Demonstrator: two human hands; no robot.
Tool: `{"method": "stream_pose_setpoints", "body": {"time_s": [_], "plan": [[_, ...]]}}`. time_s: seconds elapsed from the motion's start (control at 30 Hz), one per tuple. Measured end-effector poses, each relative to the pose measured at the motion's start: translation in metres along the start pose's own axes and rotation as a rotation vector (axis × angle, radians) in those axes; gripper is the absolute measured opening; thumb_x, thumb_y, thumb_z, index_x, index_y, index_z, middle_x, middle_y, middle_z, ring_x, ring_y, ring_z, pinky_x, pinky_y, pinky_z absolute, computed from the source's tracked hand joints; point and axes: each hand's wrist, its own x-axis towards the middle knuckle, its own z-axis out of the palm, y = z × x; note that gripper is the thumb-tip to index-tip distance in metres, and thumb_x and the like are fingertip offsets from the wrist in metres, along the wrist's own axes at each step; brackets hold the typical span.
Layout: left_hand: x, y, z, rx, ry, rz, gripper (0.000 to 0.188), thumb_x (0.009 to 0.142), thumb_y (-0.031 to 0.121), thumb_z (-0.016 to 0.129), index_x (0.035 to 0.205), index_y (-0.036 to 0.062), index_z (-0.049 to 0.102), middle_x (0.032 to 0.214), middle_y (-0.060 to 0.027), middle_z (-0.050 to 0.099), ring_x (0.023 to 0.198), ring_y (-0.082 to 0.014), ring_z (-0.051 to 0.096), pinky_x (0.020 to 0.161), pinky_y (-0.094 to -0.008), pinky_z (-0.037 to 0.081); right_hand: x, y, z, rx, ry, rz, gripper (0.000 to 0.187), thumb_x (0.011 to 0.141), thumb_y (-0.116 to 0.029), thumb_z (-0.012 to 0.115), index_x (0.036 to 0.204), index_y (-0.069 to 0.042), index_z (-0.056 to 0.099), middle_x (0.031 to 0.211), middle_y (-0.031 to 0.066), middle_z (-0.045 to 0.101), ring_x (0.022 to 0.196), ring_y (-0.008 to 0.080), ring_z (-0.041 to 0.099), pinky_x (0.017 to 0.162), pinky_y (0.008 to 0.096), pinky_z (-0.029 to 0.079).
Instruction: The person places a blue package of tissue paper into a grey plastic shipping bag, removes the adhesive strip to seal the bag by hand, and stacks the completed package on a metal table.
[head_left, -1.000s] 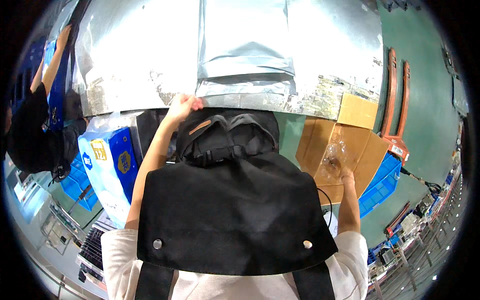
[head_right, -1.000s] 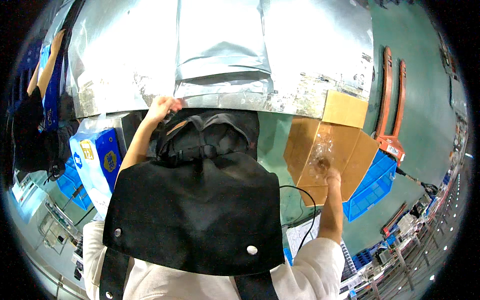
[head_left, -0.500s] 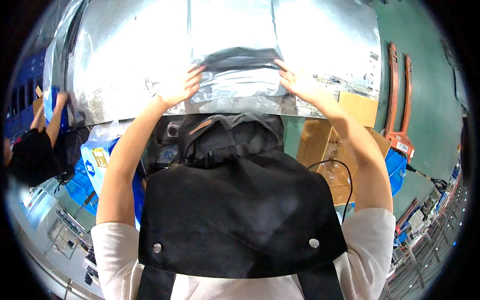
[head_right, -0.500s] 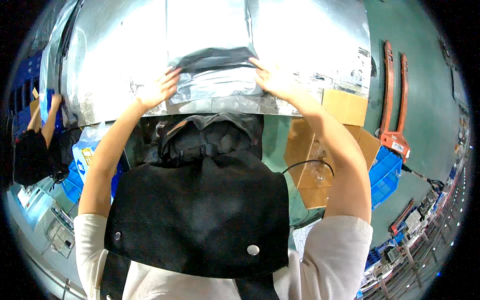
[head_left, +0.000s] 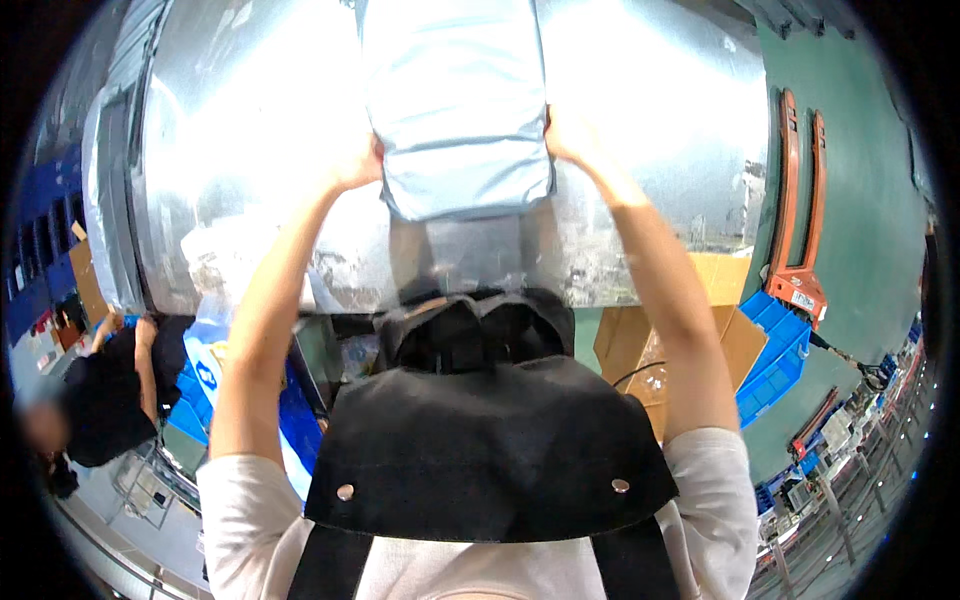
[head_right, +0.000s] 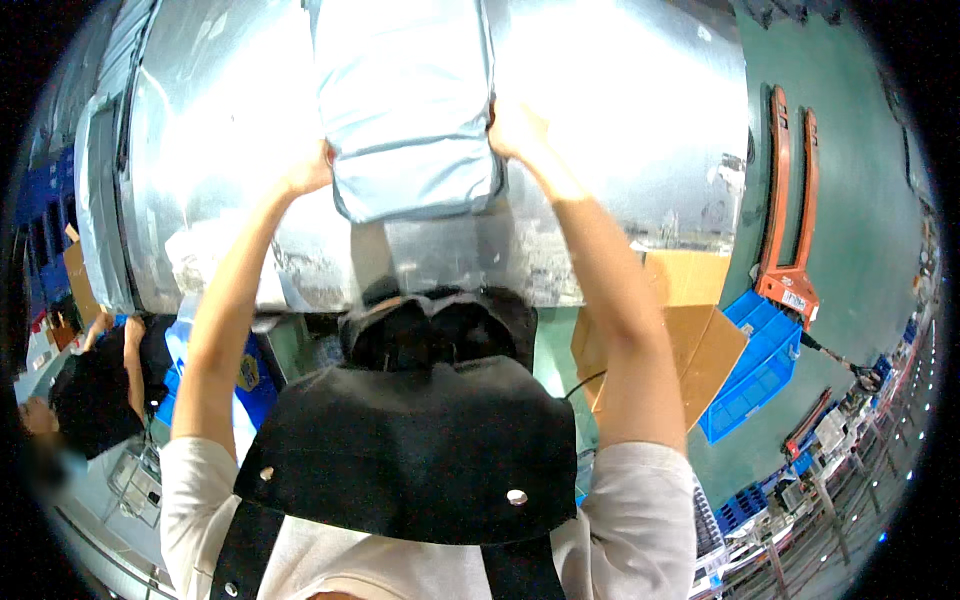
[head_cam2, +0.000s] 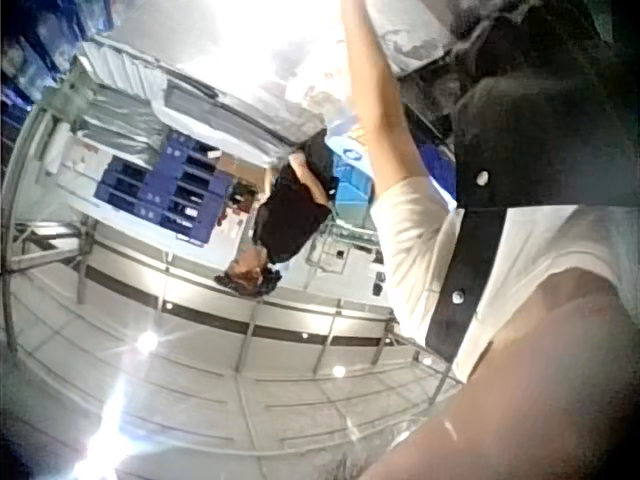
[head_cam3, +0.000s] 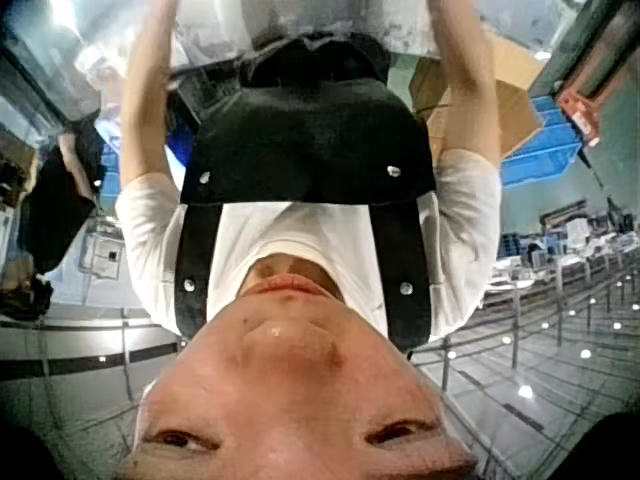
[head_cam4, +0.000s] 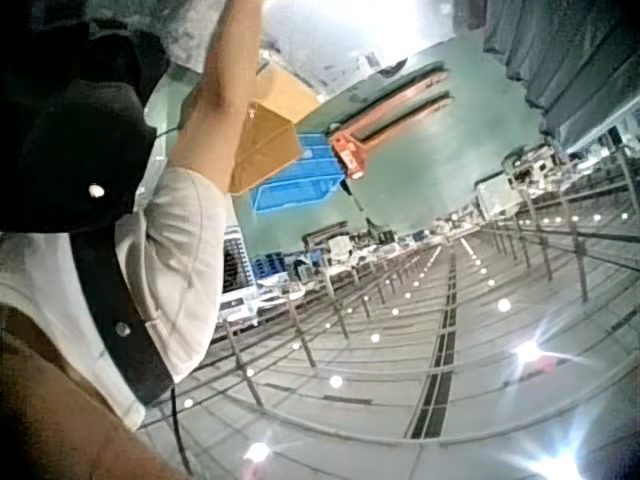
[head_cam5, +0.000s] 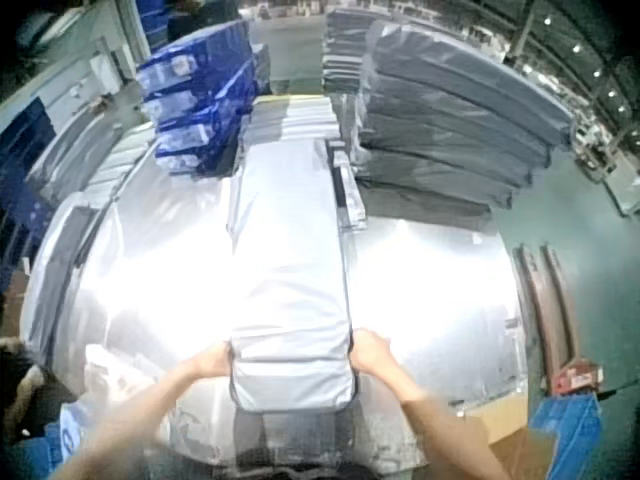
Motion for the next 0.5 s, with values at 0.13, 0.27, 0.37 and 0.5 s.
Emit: {"method": "stream_pose_setpoints", "body": {"time_s": [0.13, 0.27, 0.37, 0.5], "plan": [[0.066, -0.054, 0.055, -0.853, 0.635, -0.275, 0.029, 0.080, 0.004, 0.043, 0.106, -0.0081, 0.049, 0.099, -0.0179, 0.056, 0.094, -0.0268, 0.054, 0.085, -0.0346, 0.041, 0.018, -0.015, 0.033, 0.567, 0.281, 0.269, 0.017, 0.077, -0.007, 0.049, 0.091, -0.001, 0.056, 0.079, 0.0166, 0.061, 0.077, 0.0298, 0.059, 0.069, 0.0376, 0.045], [0.069, -0.027, 0.063, -1.605, 0.459, -0.231, 0.037, 0.086, 0.015, 0.038, 0.115, -0.0068, 0.042, 0.102, -0.0185, 0.054, 0.096, -0.0302, 0.054, 0.087, -0.0412, 0.043, 0.026, 0.001, 0.036, 0.740, 0.418, 0.315, 0.021, 0.083, -0.006, 0.041, 0.100, 0.000, 0.052, 0.091, 0.0196, 0.059, 0.086, 0.0330, 0.057, 0.076, 0.0376, 0.044], [0.014, 0.074, 0.073, -1.638, 0.130, -0.280, 0.045, 0.088, 0.024, 0.039, 0.120, -0.0071, 0.034, 0.113, -0.0212, 0.047, 0.102, -0.0305, 0.051, 0.087, -0.0432, 0.043, 0.025, 0.090, 0.009, 0.600, 0.205, 0.108, 0.029, 0.087, -0.011, 0.037, 0.112, 0.000, 0.049, 0.103, 0.0210, 0.057, 0.093, 0.0348, 0.056, 0.081, 0.0372, 0.043], [0.009, 0.152, 0.191, -0.336, 0.063, 0.515, 0.047, 0.079, 0.024, 0.055, 0.118, -0.0003, 0.045, 0.109, -0.0160, 0.055, 0.106, -0.0264, 0.050, 0.086, -0.0405, 0.043, -0.011, 0.163, -0.146, 0.073, -0.065, -0.070, 0.039, 0.086, -0.025, 0.044, 0.112, 0.003, 0.049, 0.102, 0.0182, 0.059, 0.091, 0.0303, 0.058, 0.079, 0.0353, 0.044]]}}
